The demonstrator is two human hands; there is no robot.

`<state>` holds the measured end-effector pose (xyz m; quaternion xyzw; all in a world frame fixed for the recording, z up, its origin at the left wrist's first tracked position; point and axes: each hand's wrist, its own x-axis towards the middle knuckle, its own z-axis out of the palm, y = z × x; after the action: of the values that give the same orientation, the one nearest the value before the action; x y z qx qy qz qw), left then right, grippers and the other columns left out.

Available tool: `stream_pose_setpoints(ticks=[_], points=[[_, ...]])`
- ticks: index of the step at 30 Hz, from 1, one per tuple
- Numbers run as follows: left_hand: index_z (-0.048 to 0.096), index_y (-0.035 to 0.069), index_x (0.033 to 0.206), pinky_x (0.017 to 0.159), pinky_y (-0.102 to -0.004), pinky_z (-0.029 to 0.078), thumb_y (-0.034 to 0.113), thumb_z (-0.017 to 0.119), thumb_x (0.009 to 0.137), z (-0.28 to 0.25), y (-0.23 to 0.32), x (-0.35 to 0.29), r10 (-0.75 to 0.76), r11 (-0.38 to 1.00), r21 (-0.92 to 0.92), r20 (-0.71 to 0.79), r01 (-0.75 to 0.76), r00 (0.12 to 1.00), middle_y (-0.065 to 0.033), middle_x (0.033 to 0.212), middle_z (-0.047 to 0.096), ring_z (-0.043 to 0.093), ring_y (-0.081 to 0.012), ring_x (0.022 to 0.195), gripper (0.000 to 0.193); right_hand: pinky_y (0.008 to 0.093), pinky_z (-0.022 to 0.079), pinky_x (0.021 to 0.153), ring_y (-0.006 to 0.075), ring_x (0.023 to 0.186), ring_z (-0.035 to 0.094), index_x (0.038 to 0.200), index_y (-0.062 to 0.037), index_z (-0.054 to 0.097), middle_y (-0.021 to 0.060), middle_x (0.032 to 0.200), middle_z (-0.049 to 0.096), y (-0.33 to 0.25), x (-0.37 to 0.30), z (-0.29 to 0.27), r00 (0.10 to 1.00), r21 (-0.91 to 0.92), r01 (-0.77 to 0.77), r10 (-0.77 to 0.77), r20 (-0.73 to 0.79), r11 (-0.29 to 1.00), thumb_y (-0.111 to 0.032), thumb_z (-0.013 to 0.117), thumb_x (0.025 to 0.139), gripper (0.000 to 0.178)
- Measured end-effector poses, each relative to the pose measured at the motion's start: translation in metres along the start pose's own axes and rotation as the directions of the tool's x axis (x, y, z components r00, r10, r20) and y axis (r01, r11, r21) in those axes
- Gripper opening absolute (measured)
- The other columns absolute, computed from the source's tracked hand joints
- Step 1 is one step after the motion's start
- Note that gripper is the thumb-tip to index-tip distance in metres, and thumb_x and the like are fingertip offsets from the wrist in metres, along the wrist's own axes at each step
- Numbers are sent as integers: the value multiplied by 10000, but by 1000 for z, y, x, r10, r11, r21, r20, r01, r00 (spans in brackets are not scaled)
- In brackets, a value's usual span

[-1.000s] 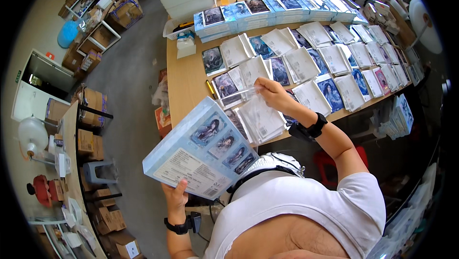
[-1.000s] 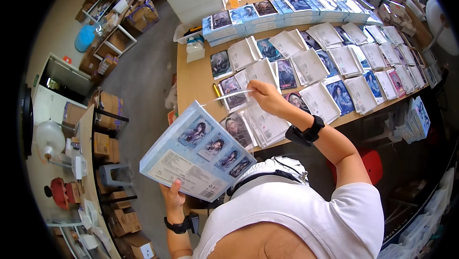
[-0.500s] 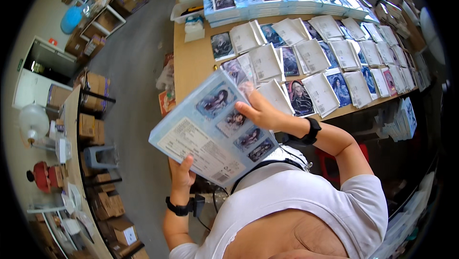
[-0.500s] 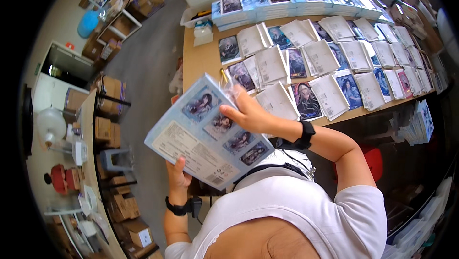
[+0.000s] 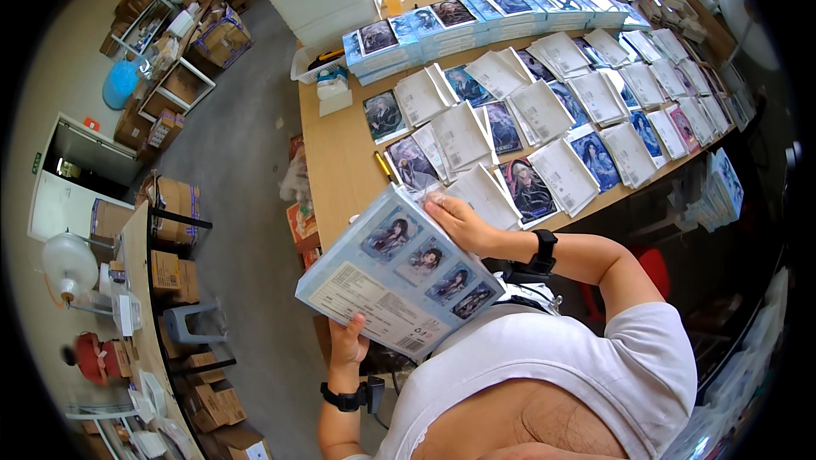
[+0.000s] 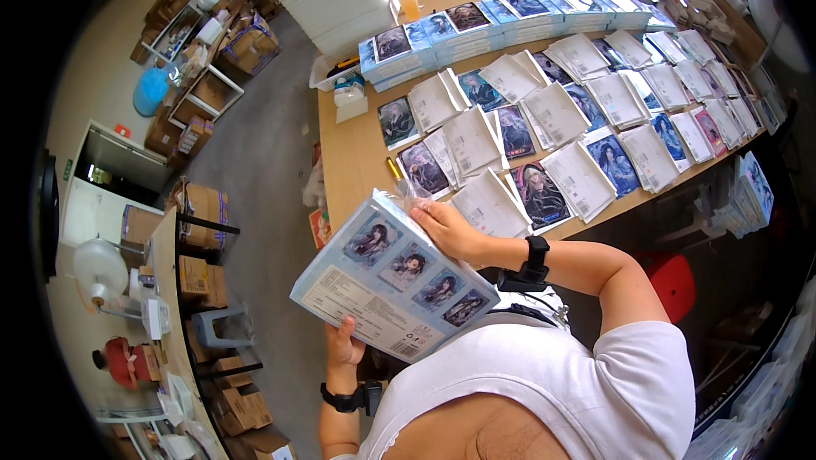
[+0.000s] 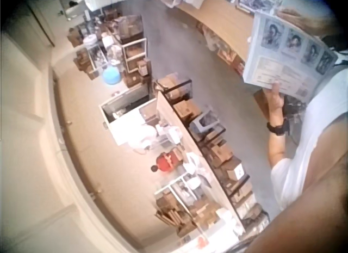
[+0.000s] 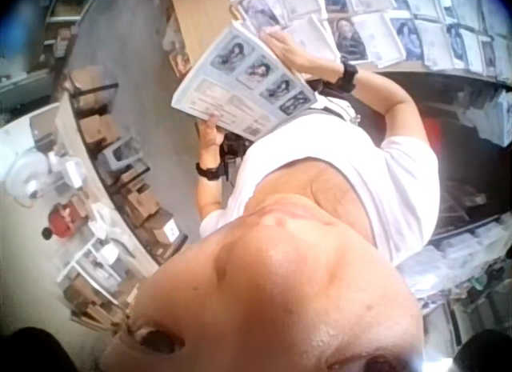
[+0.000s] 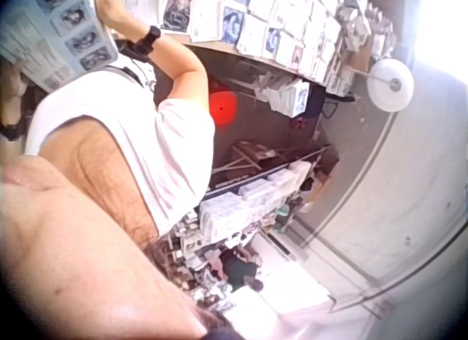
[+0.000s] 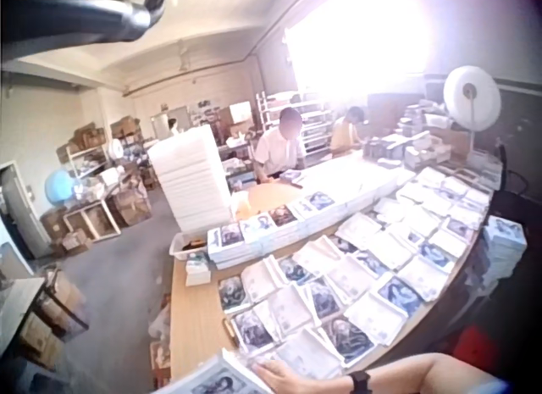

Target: The person unpacks a boxed anime-style merchandise set, removes the contents, and places them into a white shipping envelope. They then fold the envelope flaps and seal it with a sticker. The workspace is a table covered with similar packaged items.

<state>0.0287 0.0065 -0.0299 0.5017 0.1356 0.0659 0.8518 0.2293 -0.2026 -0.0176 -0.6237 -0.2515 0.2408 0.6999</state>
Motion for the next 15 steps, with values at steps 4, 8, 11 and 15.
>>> stream_pose_setpoints(ticks=[4, 8, 11, 15], points=[[426, 66, 1256, 931, -397, 420, 371, 721, 739, -7, -18, 5, -23, 997, -70, -57, 19, 998, -65, 1221, 500, 486, -229, 1113, 669, 282, 421, 719, 129, 792, 505, 958, 43, 568, 82, 851, 590, -29, -14, -1, 999, -118, -47, 43, -30, 992, -251, 403, 966, 338], [408, 73, 1274, 938, -393, 414, 457, 701, 731, 2, -29, 4, -49, 996, -80, -78, 42, 996, -58, 1237, 491, 478, -229, 1123, 727, 267, 413, 761, 115, 838, 488, 980, 58, 561, 52, 895, 576, -21, -20, -4, 993, 153, -89, 76, 89, 984, -283, 392, 967, 380], [414, 68, 1243, 883, -376, 458, 399, 728, 729, 16, -32, 3, -9, 994, -113, -27, 6, 1000, -56, 1176, 519, 515, -203, 1077, 687, 259, 409, 754, 97, 832, 476, 975, 35, 562, 37, 890, 559, -18, -28, -14, 976, 270, -183, 142, 165, 945, -289, 385, 969, 370], [414, 62, 1240, 882, -366, 460, 399, 725, 733, 27, -42, -4, 10, 997, -80, -31, -13, 999, -54, 1171, 522, 518, -203, 1072, 684, 197, 351, 563, 27, 653, 392, 851, -35, 523, -51, 719, 443, -29, -40, -53, 958, 128, -105, 66, 280, 986, -305, 376, 975, 332]])
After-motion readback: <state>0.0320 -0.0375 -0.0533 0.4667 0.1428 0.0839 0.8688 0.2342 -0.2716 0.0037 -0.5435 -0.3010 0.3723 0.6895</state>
